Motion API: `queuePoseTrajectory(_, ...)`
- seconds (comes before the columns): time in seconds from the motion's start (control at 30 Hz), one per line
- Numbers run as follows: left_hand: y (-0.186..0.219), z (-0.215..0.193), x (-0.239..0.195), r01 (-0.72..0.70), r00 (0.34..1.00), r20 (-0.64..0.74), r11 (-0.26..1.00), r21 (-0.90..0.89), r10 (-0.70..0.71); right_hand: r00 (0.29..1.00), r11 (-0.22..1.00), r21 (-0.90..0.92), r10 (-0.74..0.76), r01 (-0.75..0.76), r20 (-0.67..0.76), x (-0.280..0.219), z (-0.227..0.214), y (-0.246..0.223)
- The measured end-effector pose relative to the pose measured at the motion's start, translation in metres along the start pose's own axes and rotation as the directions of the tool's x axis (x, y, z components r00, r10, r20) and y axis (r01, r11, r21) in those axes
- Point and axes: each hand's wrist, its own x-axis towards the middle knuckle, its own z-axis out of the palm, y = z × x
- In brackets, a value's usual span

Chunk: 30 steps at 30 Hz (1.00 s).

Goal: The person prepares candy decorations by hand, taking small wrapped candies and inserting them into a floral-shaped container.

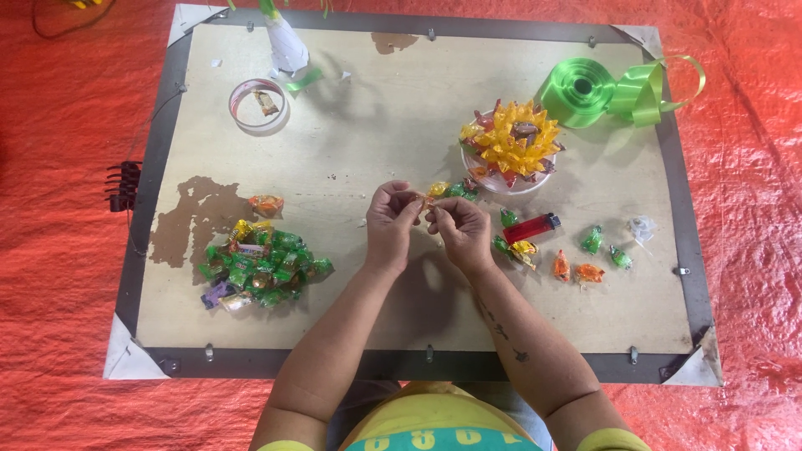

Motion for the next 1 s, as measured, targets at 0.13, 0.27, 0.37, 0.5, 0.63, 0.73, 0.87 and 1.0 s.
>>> queuePoseTrajectory(0.13,-0.007,-0.001,-0.002,-0.043,0.999,-0.010,0.999,0.028,0.043,1.000,1.000,0.009,0.002,-0.002,0.026,0.002,-0.006,0.018)
queuePoseTrajectory(0.27,-0.008,-0.007,0.005,0.172,0.983,0.098,0.968,-0.183,-0.156,0.994,0.913,0.391,0.101,-0.112,0.048,0.002,-0.013,0.044)
queuePoseTrajectory(0.37,-0.001,-0.010,0.010,0.327,0.939,0.212,0.896,-0.301,-0.271,0.990,0.846,0.514,0.123,-0.139,0.065,0.002,-0.012,0.045)
queuePoseTrajectory(0.5,0.000,-0.012,0.011,0.196,0.967,0.194,0.969,-0.152,-0.166,0.999,0.993,0.115,-0.044,0.040,0.030,0.008,-0.010,0.008)
queuePoseTrajectory(0.63,0.009,-0.006,0.005,0.059,0.984,0.172,0.998,-0.033,-0.053,0.996,0.990,0.119,-0.077,0.072,0.039,0.009,-0.014,0.008)
queuePoseTrajectory(0.73,0.008,-0.006,0.002,-0.027,0.983,0.184,0.999,0.025,0.022,0.992,0.986,-0.107,-0.128,0.128,-0.001,0.007,-0.008,0.000)
queuePoseTrajectory(0.87,0.012,-0.005,-0.002,0.001,0.980,0.201,1.000,-0.001,-0.001,0.977,0.956,-0.226,-0.206,0.190,-0.052,0.007,-0.002,-0.007)
queuePoseTrajectory(1.0,0.008,-0.012,0.004,-0.018,0.985,0.174,1.000,-0.023,0.022,0.957,0.925,-0.286,-0.282,0.251,-0.071,0.008,-0.002,-0.015)
